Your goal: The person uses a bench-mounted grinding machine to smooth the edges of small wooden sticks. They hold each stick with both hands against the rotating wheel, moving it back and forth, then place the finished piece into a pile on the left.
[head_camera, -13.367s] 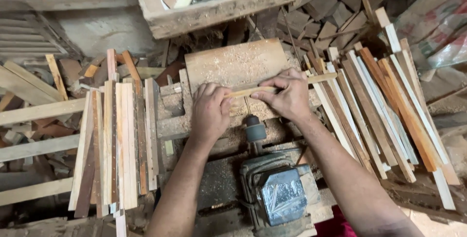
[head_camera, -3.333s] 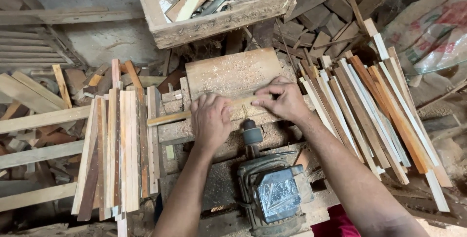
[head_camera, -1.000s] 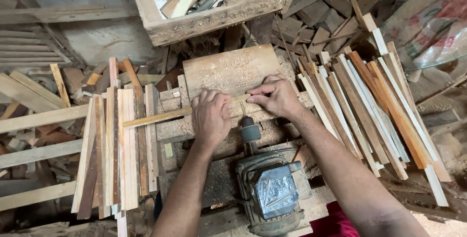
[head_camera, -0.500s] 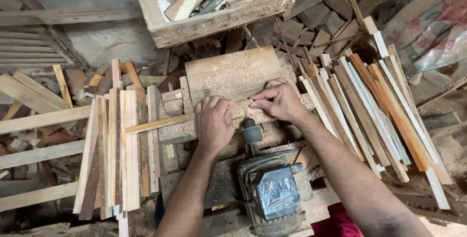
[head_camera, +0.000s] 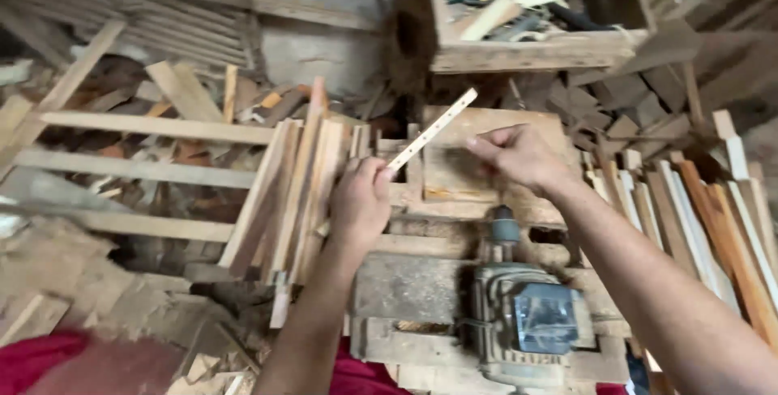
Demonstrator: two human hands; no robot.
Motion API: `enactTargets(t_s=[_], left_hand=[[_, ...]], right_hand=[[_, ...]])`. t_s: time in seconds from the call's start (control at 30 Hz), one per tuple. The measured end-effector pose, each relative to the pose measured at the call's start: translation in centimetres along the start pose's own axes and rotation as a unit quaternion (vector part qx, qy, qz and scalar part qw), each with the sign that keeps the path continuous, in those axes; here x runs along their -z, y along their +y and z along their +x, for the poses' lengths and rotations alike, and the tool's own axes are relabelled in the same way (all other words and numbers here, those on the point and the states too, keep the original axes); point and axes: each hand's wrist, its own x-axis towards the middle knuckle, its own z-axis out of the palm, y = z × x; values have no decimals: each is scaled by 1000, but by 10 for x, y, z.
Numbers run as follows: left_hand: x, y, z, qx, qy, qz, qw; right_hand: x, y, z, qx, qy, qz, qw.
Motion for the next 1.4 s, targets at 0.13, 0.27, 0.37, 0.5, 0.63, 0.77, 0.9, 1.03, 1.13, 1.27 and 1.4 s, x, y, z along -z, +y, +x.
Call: enactTargets(t_s=[0.13, 0.27, 0.37, 0.5, 0.63, 0.77, 0.9, 1.03, 1.13, 1.27, 1.4], left_hand=[[23, -8, -17, 8, 64, -70, 996], [73, -42, -48, 79, 92, -33, 992], [89, -91, -62, 194, 68, 24, 978], [100, -131, -75, 256, 113, 99, 955], [88, -171, -71, 279, 128, 124, 944], [88, -186, -71, 290, 84, 192, 934], [91, -166, -64, 289, 58, 235, 926], [82, -110, -51, 143, 118, 223, 957], [58, -52, -32, 22, 148, 93, 984], [15, 60, -5, -130, 53, -27, 990], [-47, 157, 5, -224, -81, 1, 971]], right_hand=[[-100, -51, 11, -22, -58, 156, 986], [-176, -80, 28, -15, -71, 162, 984], [-238, -80, 46, -22, -74, 140, 987], [-319, -65, 51, -34, -113, 191, 975], [-344, -68, 42, -24, -136, 58, 989], [-346, -61, 40, -8, -164, -71, 984], [-324, -55, 46, 3, -210, -58, 976], [-253, -64, 27, 64, -204, -136, 967], [-168, -79, -3, 101, -193, -115, 969], [-37, -45, -32, 151, -75, -82, 982], [69, 23, -73, 154, 120, -43, 980]])
